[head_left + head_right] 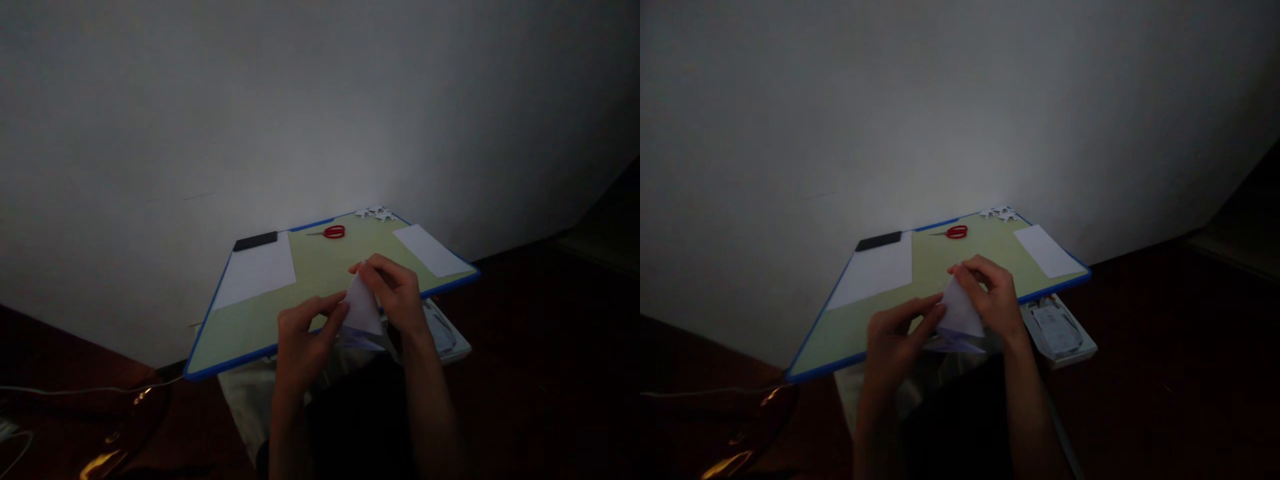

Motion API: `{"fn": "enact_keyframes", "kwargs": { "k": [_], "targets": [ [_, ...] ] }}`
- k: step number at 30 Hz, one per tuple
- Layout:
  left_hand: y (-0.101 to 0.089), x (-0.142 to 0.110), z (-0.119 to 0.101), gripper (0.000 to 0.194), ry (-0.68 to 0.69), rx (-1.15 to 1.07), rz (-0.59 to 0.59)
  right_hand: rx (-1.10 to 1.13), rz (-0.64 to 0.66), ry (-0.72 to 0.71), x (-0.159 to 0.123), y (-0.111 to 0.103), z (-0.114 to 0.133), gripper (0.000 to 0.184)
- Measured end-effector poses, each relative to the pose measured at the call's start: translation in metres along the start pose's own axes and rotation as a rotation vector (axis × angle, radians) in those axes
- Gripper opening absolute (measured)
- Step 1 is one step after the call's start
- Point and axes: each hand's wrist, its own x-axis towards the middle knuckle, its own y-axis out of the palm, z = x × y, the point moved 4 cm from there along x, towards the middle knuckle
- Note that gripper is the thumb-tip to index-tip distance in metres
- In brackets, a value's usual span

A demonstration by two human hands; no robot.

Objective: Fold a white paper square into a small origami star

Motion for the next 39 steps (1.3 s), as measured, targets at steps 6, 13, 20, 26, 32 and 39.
{"fn": "enact_keyframes", "kwargs": {
  "k": [6,13,20,26,32,39],
  "targets": [
    [0.0,-0.001,0.0,0.016,0.024,-0.009,0.046,0.109,-0.079,0.041,-0.001,-0.005,-0.004,0.019],
    [0.002,-0.001,-0.003,0.017,0.052,-0.01,0.058,0.016,-0.164,-0.009,-0.001,-0.007,-0.002,0.019],
    [0.001,-0.002,0.002,0.021,0.01,-0.02,0.036,-0.121,-0.147,-0.044,-0.002,-0.001,0.0,0.022],
    [-0.004,-0.002,0.007,0.014,-0.089,-0.024,-0.097,-0.071,-0.029,0.027,-0.001,0.007,-0.005,0.026],
    [-0.003,-0.001,0.017,0.017,-0.176,-0.139,-0.144,0.03,0.107,0.117,0.0,0.011,-0.011,0.026],
    [-0.007,0.002,0.013,0.017,-0.164,-0.244,-0.239,0.011,0.389,0.082,-0.004,0.023,-0.002,0.025]
  ]
}}
